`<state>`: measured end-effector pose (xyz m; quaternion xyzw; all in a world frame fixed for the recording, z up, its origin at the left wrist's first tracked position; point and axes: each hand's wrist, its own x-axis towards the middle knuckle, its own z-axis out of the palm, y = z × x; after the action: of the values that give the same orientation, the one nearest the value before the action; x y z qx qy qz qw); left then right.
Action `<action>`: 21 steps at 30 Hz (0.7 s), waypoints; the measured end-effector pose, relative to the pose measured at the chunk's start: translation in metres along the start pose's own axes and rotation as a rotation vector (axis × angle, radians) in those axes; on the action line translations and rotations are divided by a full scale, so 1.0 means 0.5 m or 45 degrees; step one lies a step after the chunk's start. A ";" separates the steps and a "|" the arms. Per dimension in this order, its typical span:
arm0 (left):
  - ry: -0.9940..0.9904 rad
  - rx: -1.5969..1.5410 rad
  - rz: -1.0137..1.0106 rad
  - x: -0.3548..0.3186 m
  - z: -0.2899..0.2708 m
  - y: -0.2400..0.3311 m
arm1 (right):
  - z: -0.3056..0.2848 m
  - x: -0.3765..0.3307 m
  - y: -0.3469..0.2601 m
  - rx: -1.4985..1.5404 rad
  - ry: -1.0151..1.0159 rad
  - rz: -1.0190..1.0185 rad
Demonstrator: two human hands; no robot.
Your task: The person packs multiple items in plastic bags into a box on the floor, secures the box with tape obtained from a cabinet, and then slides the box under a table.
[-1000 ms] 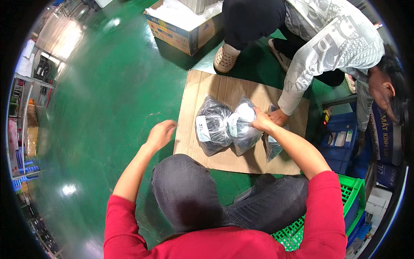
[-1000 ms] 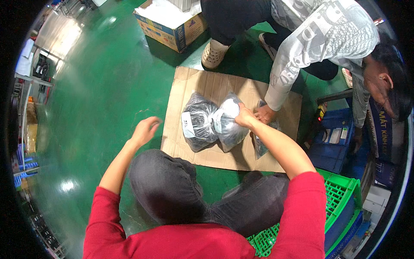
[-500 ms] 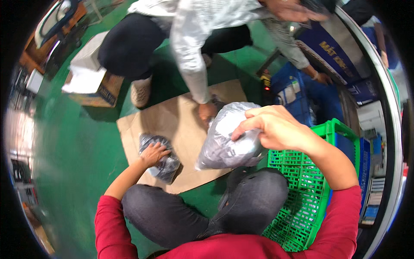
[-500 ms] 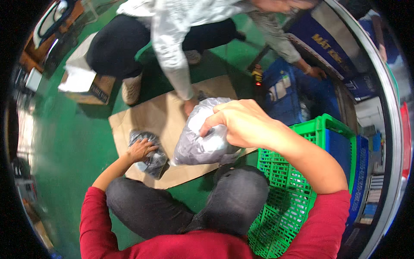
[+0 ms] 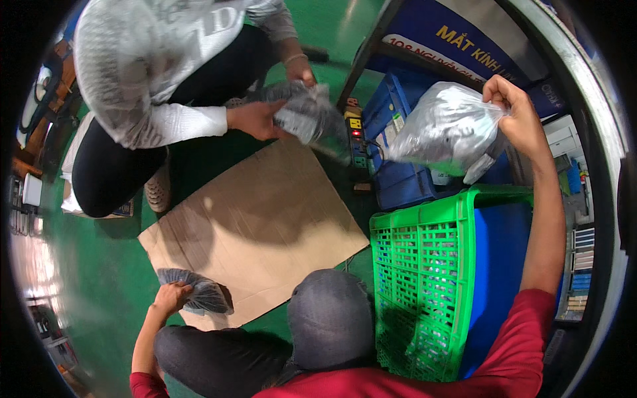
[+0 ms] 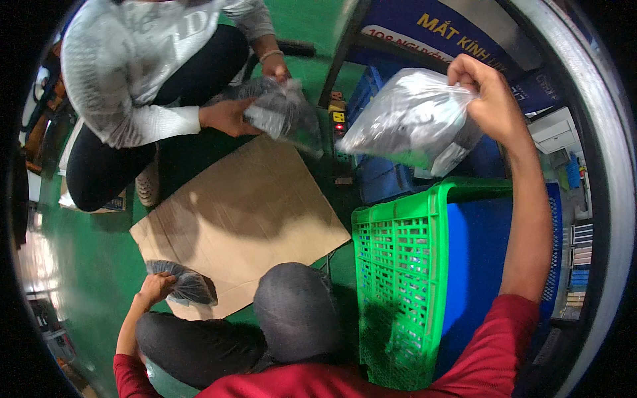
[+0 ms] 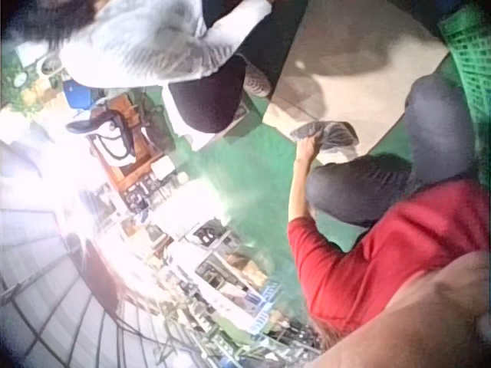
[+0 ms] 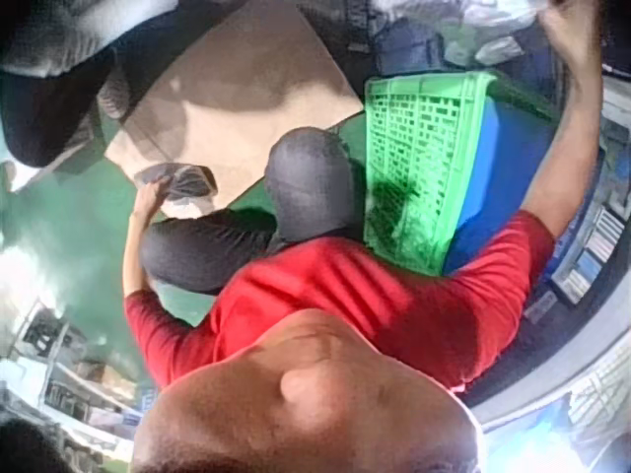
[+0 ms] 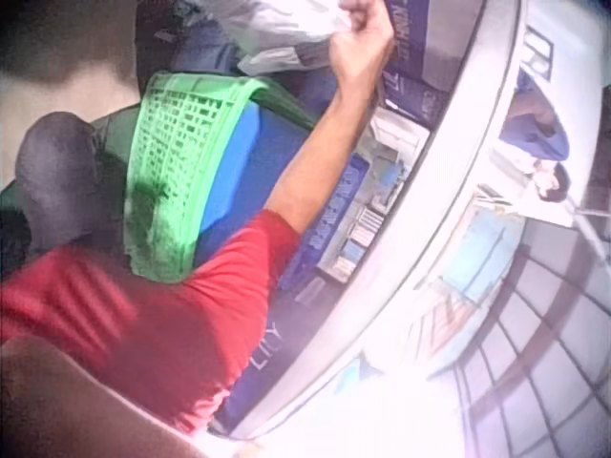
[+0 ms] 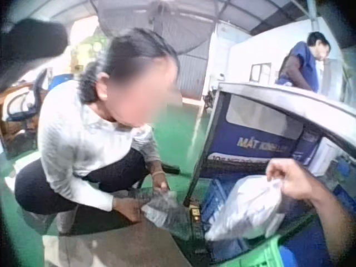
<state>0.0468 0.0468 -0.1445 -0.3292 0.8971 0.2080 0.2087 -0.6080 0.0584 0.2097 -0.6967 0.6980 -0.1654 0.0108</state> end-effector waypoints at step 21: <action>0.563 -0.275 -0.016 0.008 -0.436 0.269 | 0.117 -0.021 -0.032 -0.086 -0.491 0.115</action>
<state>-0.0990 0.0272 0.0655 -0.3928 0.8914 0.2242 -0.0278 -0.5777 0.0566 0.1561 -0.6835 0.7186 -0.0048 0.1281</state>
